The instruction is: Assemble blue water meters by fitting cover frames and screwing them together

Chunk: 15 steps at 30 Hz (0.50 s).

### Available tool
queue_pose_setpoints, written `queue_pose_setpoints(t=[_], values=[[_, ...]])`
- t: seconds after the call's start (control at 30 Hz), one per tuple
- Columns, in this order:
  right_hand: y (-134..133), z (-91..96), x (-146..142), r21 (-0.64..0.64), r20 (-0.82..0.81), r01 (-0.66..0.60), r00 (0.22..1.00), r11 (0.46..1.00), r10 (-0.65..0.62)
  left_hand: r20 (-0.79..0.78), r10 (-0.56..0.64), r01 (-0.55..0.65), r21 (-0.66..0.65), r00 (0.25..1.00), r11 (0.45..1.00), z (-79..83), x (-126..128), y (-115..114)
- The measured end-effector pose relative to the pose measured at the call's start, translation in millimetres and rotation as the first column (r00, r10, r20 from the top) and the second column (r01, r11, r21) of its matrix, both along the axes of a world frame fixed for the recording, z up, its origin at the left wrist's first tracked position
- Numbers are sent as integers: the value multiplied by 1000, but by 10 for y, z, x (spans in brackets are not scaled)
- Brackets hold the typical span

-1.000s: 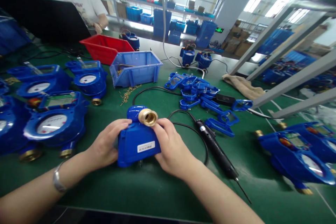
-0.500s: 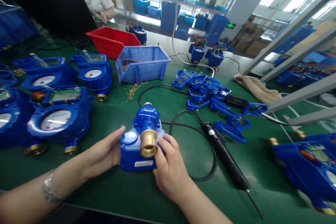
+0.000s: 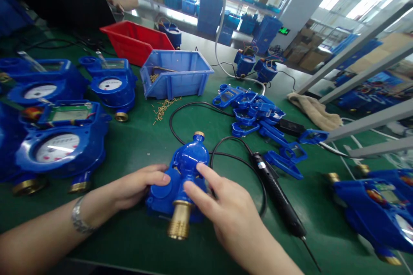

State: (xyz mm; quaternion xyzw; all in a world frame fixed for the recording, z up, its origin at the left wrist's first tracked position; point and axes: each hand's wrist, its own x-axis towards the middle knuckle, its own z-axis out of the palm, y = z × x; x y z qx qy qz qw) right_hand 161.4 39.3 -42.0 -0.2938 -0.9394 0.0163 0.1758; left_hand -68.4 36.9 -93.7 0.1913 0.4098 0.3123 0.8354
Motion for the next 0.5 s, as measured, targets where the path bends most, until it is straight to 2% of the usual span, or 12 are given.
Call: queue_pose_setpoints(t=[0.1, 0.23, 0.4, 0.5], values=[[104, 104, -271, 64, 174, -130, 978, 989, 117, 66, -25, 21, 64, 998, 998, -45, -22, 11], [174, 172, -491, 106, 231, -202, 957, 974, 173, 104, -38, 26, 113, 994, 993, -120, -77, 10], [188, 187, -531, 132, 211, -176, 967, 976, 146, 116, -18, 8, 84, 993, 996, -148, -120, 0], [190, 209, -553, 158, 215, -146, 971, 977, 110, 135, -28, 10, 136, 990, 991, -117, -116, -2]])
